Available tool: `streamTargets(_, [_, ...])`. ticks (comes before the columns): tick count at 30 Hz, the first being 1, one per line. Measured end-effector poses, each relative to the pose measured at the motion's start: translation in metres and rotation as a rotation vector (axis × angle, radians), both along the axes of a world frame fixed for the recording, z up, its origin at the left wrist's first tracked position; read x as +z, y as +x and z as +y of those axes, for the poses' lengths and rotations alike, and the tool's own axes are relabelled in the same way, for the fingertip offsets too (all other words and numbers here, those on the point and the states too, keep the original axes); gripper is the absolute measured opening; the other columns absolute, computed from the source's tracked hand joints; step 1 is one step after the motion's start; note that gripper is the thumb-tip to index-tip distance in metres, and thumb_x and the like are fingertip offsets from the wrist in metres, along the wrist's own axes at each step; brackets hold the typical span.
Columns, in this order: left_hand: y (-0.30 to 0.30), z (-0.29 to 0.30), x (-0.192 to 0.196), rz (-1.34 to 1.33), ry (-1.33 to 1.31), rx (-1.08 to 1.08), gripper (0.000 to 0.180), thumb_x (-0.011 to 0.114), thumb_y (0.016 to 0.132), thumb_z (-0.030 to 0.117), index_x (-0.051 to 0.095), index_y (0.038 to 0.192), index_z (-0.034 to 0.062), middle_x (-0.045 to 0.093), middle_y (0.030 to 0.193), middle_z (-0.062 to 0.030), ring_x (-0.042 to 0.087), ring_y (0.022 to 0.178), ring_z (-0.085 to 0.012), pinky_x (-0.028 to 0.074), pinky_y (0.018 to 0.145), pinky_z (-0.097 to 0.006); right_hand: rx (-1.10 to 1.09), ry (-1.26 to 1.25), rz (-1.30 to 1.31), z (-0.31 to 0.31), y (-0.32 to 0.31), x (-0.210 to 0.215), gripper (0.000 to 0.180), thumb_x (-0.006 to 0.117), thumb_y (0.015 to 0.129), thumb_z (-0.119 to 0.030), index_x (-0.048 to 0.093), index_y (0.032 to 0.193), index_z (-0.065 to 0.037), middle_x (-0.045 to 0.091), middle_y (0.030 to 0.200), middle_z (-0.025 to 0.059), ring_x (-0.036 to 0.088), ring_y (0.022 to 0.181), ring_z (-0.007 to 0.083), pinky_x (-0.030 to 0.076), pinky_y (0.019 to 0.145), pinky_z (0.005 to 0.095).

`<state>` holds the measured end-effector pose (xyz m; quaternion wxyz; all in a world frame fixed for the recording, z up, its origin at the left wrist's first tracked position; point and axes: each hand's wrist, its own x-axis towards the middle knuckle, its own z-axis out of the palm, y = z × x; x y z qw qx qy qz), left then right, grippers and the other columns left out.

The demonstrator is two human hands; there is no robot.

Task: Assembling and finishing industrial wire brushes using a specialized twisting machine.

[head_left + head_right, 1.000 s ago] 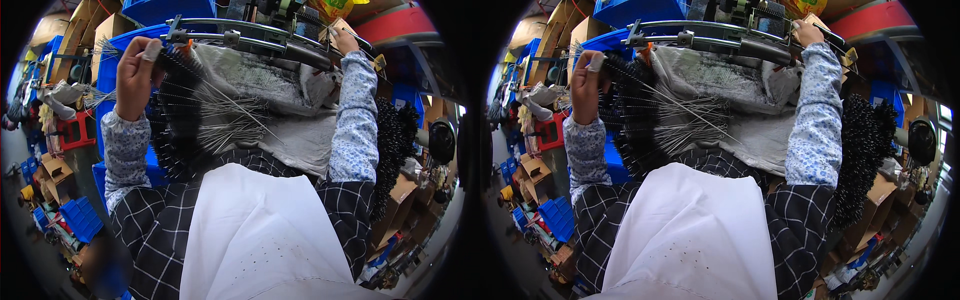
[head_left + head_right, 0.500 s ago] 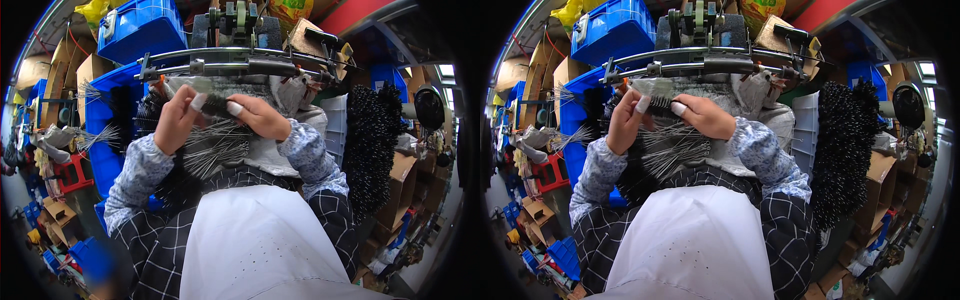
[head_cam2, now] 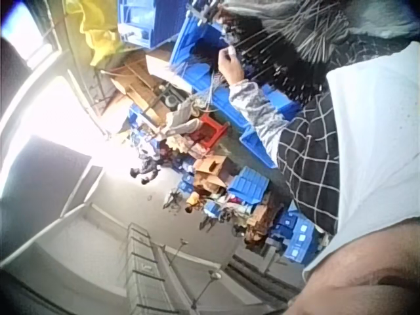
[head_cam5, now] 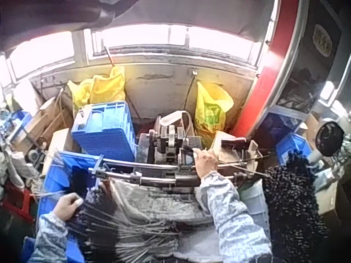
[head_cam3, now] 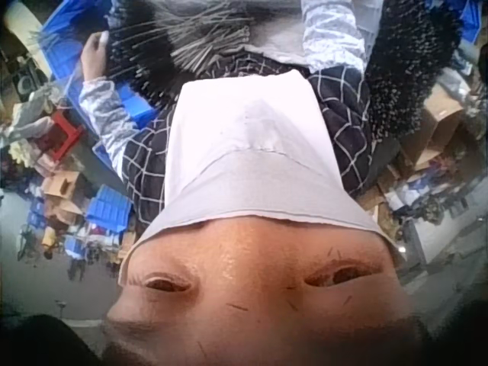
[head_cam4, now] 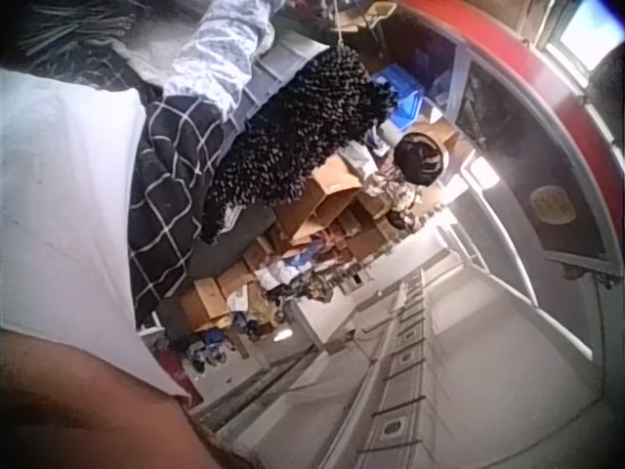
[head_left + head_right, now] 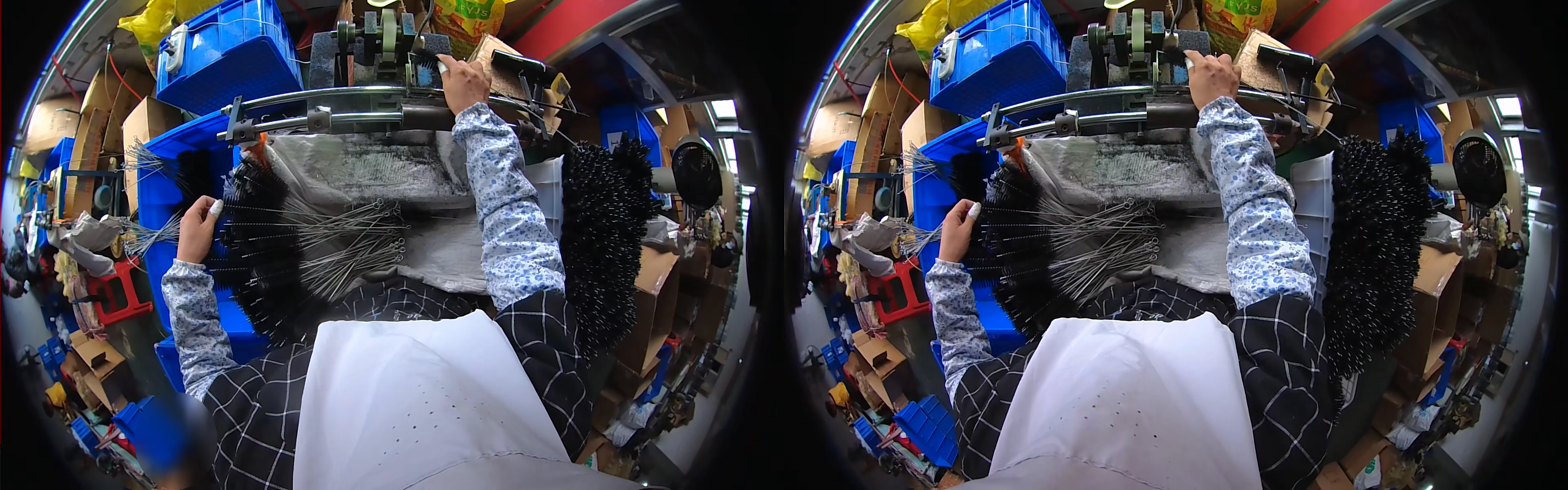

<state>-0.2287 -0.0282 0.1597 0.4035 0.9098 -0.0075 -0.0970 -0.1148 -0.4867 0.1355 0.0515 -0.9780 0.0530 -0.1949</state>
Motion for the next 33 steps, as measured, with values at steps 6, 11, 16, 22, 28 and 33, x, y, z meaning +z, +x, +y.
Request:
streamTargets(6, [0.004,0.002,0.018,-0.094,-0.213,0.112,0.014,0.049,0.084,0.016,0.052,0.086,0.0026,0.048,0.066,0.0045,0.04,0.06,-0.0018,0.032,0.053,-0.016,0.043,0.007,-0.01,-0.004,0.004,-0.005,0.026,0.05,0.076,-0.02,0.057,0.101,-0.025,0.059,0.079,-0.0008,0.049,0.083,0.0185,0.036,0.075,0.0344])
streamTargets(11, [0.005,-0.019,0.045,-0.372,-0.366,0.064,0.012,0.045,0.085,0.008,0.049,0.095,0.0024,0.049,0.078,0.0026,0.042,0.07,-0.0028,0.035,0.064,-0.016,0.079,-0.076,0.017,-0.02,0.016,-0.012,0.031,0.044,0.08,-0.015,0.054,0.105,-0.03,0.057,0.09,-0.0019,0.042,0.094,0.019,0.027,0.083,0.0373])
streamTargets(16, [0.021,-0.029,0.036,-0.43,-0.276,0.12,0.014,0.04,0.087,0.009,0.047,0.097,0.004,0.047,0.082,0.0019,0.04,0.068,-0.0032,0.035,0.063,-0.017,0.181,-0.064,0.027,-0.022,0.02,-0.016,0.034,0.043,0.081,-0.012,0.052,0.108,-0.03,0.056,0.09,-0.003,0.041,0.096,0.0183,0.026,0.084,0.0338])
streamTargets(22, [0.02,-0.025,0.045,-0.546,-0.242,0.163,0.014,0.04,0.087,0.012,0.047,0.097,0.0037,0.048,0.085,-0.0007,0.043,0.077,-0.006,0.036,0.069,-0.019,0.233,-0.002,0.018,-0.021,0.022,-0.017,0.033,0.044,0.081,-0.013,0.053,0.107,-0.03,0.057,0.091,-0.0031,0.042,0.096,0.018,0.027,0.084,0.0333])
streamTargets(28, [0.01,-0.014,0.07,-0.65,-0.396,0.237,0.016,0.04,0.088,0.015,0.047,0.097,0.0034,0.048,0.091,-0.0032,0.045,0.083,-0.01,0.036,0.075,-0.023,0.212,-0.064,0.132,-0.024,0.036,-0.025,0.034,0.037,0.084,-0.016,0.047,0.114,-0.03,0.052,0.106,-0.0003,0.035,0.11,0.0198,0.02,0.091,0.0437])
streamTargets(33, [-0.006,-0.015,0.092,-0.685,-0.434,0.268,0.018,0.039,0.088,0.014,0.046,0.098,0.0012,0.049,0.091,-0.0058,0.047,0.082,-0.0115,0.038,0.074,-0.024,0.016,-0.119,0.067,-0.022,0.012,-0.021,0.054,0.045,0.078,-0.035,0.029,0.126,-0.017,0.033,0.124,0.0081,0.025,0.117,0.0258,0.018,0.089,0.0547])
